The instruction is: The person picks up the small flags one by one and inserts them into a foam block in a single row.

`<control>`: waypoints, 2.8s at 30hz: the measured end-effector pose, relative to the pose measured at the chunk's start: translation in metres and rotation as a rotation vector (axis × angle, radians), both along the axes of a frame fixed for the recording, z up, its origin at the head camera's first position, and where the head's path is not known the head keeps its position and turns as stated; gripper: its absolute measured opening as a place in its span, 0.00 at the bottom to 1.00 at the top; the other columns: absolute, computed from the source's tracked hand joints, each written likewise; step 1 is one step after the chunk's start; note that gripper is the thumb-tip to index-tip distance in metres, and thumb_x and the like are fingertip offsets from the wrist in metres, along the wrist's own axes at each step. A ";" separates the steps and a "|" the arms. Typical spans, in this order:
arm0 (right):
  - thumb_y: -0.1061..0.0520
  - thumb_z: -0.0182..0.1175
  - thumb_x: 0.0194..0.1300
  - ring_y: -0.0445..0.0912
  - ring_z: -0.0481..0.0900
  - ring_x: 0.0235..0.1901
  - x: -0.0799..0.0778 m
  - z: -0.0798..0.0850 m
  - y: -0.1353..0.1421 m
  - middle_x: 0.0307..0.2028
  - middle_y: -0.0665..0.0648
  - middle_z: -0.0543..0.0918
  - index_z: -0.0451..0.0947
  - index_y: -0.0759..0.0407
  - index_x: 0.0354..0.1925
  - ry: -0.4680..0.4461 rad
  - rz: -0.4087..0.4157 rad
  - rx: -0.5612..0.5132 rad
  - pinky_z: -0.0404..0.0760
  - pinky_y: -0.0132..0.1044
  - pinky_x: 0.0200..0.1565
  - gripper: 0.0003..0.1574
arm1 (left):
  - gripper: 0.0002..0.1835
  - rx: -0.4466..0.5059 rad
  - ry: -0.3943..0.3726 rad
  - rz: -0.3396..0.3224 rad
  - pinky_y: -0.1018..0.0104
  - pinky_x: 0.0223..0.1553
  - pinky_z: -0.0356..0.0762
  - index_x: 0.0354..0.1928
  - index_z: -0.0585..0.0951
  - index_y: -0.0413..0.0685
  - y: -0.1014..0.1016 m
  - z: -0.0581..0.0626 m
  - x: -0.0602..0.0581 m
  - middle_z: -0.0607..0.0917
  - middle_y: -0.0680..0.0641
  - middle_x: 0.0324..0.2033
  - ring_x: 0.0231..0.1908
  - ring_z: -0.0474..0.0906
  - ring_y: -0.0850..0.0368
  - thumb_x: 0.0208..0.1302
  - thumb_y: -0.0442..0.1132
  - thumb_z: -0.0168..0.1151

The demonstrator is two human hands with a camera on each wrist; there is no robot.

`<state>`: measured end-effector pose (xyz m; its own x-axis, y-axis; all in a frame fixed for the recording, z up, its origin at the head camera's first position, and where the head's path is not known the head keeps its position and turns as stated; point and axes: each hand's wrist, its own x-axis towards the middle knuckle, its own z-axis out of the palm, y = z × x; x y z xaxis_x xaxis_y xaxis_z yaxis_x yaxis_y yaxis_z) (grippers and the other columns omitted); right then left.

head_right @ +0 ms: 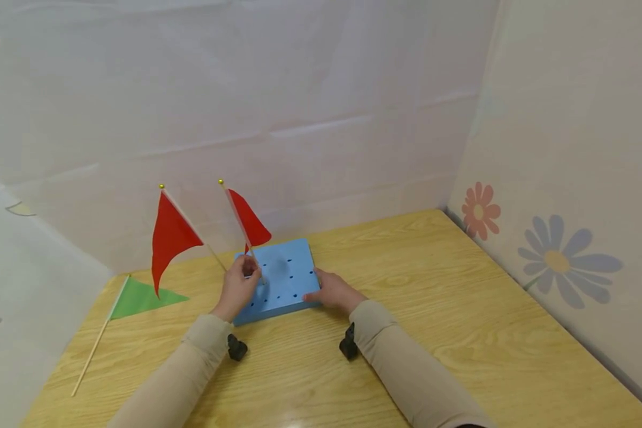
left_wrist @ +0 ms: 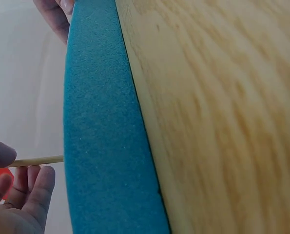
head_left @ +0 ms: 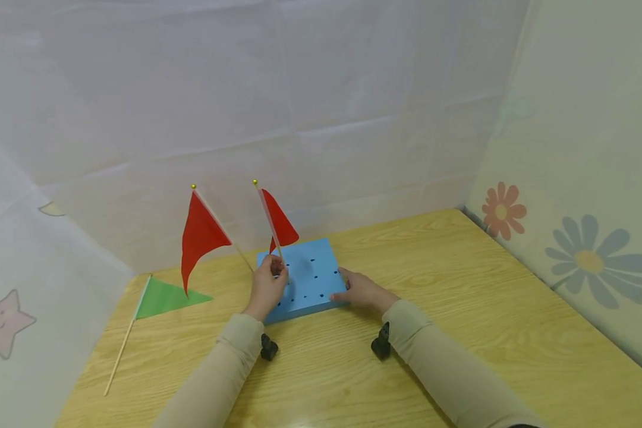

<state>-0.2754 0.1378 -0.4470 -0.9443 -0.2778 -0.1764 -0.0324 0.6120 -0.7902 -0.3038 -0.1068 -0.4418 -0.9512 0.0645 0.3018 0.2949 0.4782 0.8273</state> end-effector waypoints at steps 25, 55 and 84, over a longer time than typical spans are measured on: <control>0.52 0.68 0.71 0.49 0.67 0.35 -0.005 -0.001 0.001 0.35 0.58 0.69 0.49 0.67 0.80 -0.006 0.020 0.001 0.66 0.42 0.39 0.55 | 0.21 -0.021 -0.121 -0.050 0.46 0.59 0.77 0.60 0.71 0.31 -0.034 0.002 0.025 0.81 0.34 0.51 0.52 0.78 0.41 0.71 0.33 0.65; 0.52 0.68 0.71 0.60 0.71 0.64 -0.005 -0.006 0.003 0.65 0.73 0.71 0.48 0.67 0.81 -0.022 0.003 -0.027 0.73 0.54 0.62 0.55 | 0.25 -0.194 -0.282 -0.004 0.41 0.58 0.74 0.66 0.67 0.30 -0.133 0.011 0.078 0.73 0.28 0.60 0.60 0.73 0.34 0.75 0.35 0.62; 0.53 0.69 0.70 0.67 0.66 0.69 -0.009 -0.006 0.005 0.69 0.78 0.66 0.48 0.70 0.80 0.003 0.029 -0.038 0.72 0.57 0.63 0.56 | 0.29 -0.258 -0.418 0.139 0.44 0.52 0.79 0.69 0.60 0.26 -0.228 0.030 0.113 0.69 0.24 0.61 0.61 0.70 0.27 0.78 0.39 0.56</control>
